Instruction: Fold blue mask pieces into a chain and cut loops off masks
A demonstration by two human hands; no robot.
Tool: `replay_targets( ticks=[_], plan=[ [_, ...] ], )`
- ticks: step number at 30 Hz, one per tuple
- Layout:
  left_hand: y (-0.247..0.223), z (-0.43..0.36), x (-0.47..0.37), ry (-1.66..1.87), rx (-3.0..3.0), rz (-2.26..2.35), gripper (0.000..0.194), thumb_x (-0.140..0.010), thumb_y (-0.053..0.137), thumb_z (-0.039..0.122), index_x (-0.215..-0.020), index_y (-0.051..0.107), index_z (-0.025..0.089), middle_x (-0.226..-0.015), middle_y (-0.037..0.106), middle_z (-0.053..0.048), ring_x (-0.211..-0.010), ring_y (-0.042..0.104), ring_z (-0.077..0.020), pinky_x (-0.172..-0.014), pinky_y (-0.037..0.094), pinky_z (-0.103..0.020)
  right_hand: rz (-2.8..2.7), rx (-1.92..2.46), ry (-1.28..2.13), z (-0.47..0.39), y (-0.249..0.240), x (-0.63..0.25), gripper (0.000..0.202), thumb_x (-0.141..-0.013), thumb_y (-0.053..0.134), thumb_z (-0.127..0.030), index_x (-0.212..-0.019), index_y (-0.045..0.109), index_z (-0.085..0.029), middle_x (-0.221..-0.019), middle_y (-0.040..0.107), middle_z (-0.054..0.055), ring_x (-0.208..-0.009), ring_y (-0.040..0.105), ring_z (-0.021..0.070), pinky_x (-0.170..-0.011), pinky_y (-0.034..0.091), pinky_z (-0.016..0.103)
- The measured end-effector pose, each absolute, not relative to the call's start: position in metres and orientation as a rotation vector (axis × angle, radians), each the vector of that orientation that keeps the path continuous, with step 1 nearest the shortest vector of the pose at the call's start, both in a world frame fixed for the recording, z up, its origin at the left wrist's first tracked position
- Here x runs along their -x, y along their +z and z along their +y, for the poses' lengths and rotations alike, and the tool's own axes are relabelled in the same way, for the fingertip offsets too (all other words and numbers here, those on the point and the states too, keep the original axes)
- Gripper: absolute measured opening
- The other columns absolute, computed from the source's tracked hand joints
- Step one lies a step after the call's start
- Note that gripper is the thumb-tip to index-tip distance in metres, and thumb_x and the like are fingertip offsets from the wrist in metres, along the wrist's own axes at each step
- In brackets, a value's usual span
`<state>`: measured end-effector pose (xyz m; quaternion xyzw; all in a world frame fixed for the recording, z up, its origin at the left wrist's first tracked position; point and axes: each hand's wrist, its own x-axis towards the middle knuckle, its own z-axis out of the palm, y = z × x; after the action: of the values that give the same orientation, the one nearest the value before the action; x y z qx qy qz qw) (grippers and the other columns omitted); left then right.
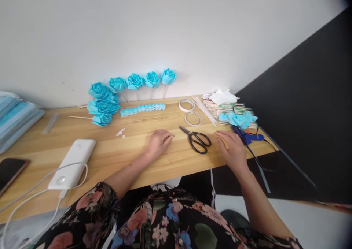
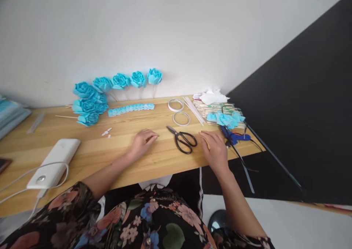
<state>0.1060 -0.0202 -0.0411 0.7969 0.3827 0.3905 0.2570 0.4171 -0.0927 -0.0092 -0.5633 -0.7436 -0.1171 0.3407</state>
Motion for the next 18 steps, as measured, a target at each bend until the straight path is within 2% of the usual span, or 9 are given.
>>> replay_targets(
  ticks=[6, 12, 18],
  plan=[
    [-0.035, -0.018, -0.103, 0.959, -1.94, 1.188, 0.031, -0.095, 0.053, 0.034, -0.072, 0.066, 0.018, -0.071, 0.066, -0.003, -0.068, 0.058, -0.0165, -0.069, 0.043, -0.029, -1.936, 1.425, -0.171, -0.093, -0.024, -0.384, 0.026, -0.097, 0.051, -0.022, -0.111, 0.073, -0.022, -0.107, 0.076, 0.011, -0.1, 0.07, 0.0254, -0.093, 0.055, 0.045],
    [-0.035, -0.012, -0.098, 0.921, -1.638, 1.257, 0.042, -0.094, 0.048, 0.044, -0.067, 0.064, 0.016, -0.056, 0.047, 0.003, -0.056, 0.043, -0.012, -0.057, 0.03, -0.026, -1.959, 1.356, -0.145, -0.085, -0.034, -0.364, 0.024, -0.097, 0.052, -0.02, -0.112, 0.07, -0.02, -0.106, 0.075, 0.012, -0.1, 0.069, 0.0255, -0.091, 0.055, 0.045],
    [-0.041, -0.008, -0.101, 0.921, -1.624, 1.253, 0.045, -0.093, 0.048, 0.047, -0.06, 0.056, 0.017, -0.054, 0.046, 0.003, -0.056, 0.042, -0.0116, -0.058, 0.026, -0.027, -1.949, 1.394, -0.09, -0.078, -0.047, -0.366, 0.024, -0.097, 0.051, -0.024, -0.109, 0.071, -0.019, -0.106, 0.075, 0.013, -0.099, 0.069, 0.0257, -0.091, 0.055, 0.044]
  ],
)
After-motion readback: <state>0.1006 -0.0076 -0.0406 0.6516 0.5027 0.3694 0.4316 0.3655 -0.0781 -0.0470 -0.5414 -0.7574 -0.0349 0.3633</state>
